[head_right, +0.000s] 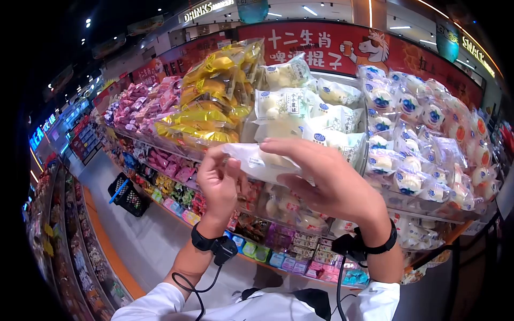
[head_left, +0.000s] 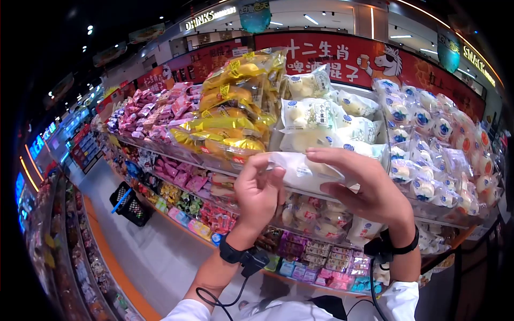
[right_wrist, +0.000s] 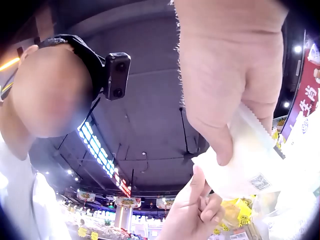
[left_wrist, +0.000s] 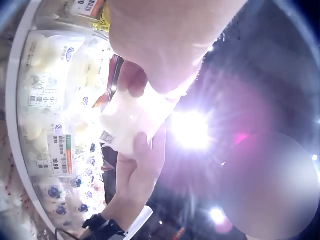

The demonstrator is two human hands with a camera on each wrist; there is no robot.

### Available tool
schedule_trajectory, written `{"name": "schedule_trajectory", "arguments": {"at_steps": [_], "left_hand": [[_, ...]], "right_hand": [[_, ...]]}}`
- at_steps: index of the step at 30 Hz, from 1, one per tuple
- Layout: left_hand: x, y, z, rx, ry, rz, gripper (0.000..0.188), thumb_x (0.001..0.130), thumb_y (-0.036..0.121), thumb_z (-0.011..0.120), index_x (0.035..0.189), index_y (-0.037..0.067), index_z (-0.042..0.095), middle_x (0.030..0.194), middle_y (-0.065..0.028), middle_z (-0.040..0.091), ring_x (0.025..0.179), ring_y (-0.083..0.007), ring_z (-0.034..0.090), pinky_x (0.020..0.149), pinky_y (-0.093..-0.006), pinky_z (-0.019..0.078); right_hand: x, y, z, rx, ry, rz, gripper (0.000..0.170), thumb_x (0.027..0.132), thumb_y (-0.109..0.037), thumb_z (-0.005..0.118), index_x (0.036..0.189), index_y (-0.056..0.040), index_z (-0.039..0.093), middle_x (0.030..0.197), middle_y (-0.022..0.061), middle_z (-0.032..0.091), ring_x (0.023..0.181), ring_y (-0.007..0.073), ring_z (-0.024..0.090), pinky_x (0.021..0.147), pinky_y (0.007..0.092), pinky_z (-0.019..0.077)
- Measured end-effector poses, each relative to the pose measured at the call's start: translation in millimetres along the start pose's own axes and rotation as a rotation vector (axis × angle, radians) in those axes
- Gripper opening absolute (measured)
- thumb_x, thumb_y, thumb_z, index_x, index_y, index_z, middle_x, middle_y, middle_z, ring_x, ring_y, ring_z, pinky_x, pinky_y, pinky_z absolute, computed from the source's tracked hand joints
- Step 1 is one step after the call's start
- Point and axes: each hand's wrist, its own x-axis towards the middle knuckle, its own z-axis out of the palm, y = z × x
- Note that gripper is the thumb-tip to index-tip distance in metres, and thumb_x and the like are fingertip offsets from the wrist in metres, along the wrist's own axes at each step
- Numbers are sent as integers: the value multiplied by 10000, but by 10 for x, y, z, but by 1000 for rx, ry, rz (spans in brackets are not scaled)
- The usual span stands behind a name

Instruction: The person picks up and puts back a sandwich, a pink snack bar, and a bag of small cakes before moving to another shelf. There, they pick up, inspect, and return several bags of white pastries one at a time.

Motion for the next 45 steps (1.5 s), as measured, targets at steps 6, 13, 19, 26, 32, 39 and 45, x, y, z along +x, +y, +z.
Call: {"name": "schedule_trajectory", "arguments": {"at_steps": [6,13,19,26,32,39,45], "left_hand": [[20,-16,81,-76,150,40,225,994,221,620,991,27,506,780,-54,625,466,-75,527,412,-213,399],[-4,-57,77,-94,134,58,216,1003,214,602,978,29,493,825,-69,622,453,-83,527,409,-215,405],[-81,-25,94,76,106,234,141,980,134,625,988,22,540,986,-130,659,517,-77,557,455,-211,449],[-80,-33,347,497,-66,613,293,805,-85,717,1081,8,687,1225,-152,652,1079,-288,667,883,-336,552],[-18,-195,430,500,-101,534,248,810,-90,717,1045,-15,687,1231,-146,657,1051,-267,682,833,-333,580],[-103,-143,306,477,-169,442,169,882,-19,658,1050,-9,667,1187,-162,649,954,-246,686,762,-291,567],[52,-123,134,694,-63,463,270,898,22,641,1168,17,627,1346,-172,537,1180,-281,587,1016,-383,460]], "right_hand": [[-84,-5,84,-18,58,57,547,788,-72,791,1294,-47,585,1149,177,670,996,346,661,851,390,522],[-134,43,97,-5,95,49,538,797,-76,776,1298,-55,582,1115,191,679,987,372,659,840,418,520],[-103,163,100,-283,268,-74,475,782,7,750,1224,-25,578,1251,180,607,1033,381,634,867,410,520],[126,129,231,526,568,389,407,942,-165,643,1282,-2,490,1220,181,579,878,186,625,727,326,538],[238,82,188,374,364,422,621,948,-260,648,1439,-34,342,1305,256,505,1016,226,647,812,323,541],[405,401,-17,-44,81,206,679,838,-20,689,1434,-97,373,1344,164,535,1256,342,532,1004,435,454],[549,512,-10,-272,-390,178,703,794,38,648,1439,-44,379,1344,230,548,1231,380,549,995,443,464]]}}
